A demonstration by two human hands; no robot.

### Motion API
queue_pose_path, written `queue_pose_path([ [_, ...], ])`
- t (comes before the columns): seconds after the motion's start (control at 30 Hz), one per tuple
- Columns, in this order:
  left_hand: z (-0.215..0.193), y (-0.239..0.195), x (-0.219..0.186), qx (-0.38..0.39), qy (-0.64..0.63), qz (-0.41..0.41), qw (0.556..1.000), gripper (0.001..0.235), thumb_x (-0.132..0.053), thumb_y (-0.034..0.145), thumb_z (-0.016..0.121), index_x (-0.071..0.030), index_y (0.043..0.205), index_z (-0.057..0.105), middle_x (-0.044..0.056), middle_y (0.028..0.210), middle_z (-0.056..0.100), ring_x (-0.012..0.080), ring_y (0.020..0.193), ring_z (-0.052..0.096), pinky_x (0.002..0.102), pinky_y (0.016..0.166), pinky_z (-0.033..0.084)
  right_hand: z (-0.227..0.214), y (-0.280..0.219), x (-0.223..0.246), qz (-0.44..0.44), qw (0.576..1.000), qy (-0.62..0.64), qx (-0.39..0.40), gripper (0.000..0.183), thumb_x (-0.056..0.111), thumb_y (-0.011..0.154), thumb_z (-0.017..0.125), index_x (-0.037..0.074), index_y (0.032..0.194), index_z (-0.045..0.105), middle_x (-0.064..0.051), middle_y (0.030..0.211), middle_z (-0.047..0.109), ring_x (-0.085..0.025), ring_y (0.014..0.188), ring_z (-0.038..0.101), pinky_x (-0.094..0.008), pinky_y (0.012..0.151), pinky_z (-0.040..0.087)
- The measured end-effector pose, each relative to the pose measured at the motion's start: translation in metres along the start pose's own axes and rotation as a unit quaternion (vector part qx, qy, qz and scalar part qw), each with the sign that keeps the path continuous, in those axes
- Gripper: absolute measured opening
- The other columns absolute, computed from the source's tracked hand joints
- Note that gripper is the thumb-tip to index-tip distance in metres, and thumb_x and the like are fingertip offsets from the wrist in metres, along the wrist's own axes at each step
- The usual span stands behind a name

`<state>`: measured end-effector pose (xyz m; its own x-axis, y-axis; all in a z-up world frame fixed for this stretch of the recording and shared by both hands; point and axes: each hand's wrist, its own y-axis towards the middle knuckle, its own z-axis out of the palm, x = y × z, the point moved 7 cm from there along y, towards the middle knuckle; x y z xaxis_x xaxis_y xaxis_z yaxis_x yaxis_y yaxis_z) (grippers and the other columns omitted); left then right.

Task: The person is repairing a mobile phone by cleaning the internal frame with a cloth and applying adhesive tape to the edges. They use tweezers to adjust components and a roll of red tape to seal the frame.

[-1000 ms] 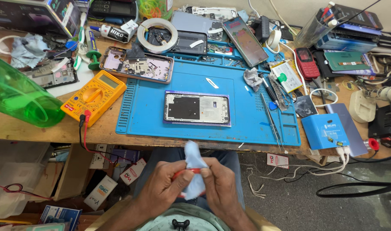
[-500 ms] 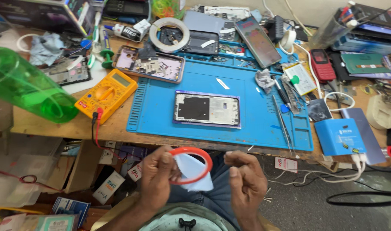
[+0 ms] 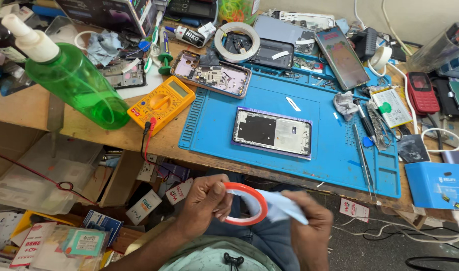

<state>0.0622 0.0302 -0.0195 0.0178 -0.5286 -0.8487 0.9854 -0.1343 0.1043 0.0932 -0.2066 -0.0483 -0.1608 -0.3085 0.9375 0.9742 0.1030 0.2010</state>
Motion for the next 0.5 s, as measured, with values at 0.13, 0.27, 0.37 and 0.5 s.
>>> queue_pose_path([
  [0.13,0.013,-0.003,-0.013,0.031,0.294,0.022,0.955,0.055,-0.049,0.105,0.054,-0.003,0.074,0.057,0.002,0.058,0.049,0.0094,0.052,0.049,0.029,0.048,0.038,0.051,-0.005,0.065,-0.15,0.945,-0.274,0.102,0.04,-0.01,0.077,0.062,-0.004,0.115,0.071,-0.02,0.115,0.072,-0.026,0.103,0.073,-0.032,0.09,0.056],
  [0.27,0.03,-0.002,-0.023,0.065,0.377,0.075,0.921,0.056,-0.049,0.106,0.056,-0.001,0.078,0.058,0.006,0.058,0.045,0.0129,0.052,0.046,0.034,0.049,0.035,0.094,-0.008,0.085,-0.201,0.898,-0.363,0.145,0.046,-0.007,0.077,0.062,-0.003,0.122,0.068,-0.016,0.106,0.072,-0.025,0.093,0.07,-0.032,0.081,0.053],
  [0.37,0.031,-0.005,-0.025,0.066,0.379,0.1,0.918,0.055,-0.05,0.106,0.056,-0.001,0.081,0.061,0.006,0.061,0.048,0.0124,0.053,0.05,0.033,0.05,0.037,0.096,-0.006,0.071,-0.188,0.891,-0.391,0.136,0.036,-0.003,0.081,0.065,0.0,0.116,0.071,-0.009,0.089,0.068,-0.021,0.079,0.064,-0.033,0.071,0.05],
  [0.5,0.023,-0.01,-0.026,-0.008,0.363,0.123,0.924,0.055,-0.047,0.105,0.058,-0.002,0.074,0.06,0.007,0.058,0.045,0.0142,0.05,0.049,0.033,0.05,0.036,0.082,-0.01,0.046,-0.149,0.915,-0.362,0.093,0.009,0.0,0.094,0.061,0.002,0.1,0.067,-0.008,0.083,0.066,-0.021,0.071,0.061,-0.033,0.065,0.048],
])
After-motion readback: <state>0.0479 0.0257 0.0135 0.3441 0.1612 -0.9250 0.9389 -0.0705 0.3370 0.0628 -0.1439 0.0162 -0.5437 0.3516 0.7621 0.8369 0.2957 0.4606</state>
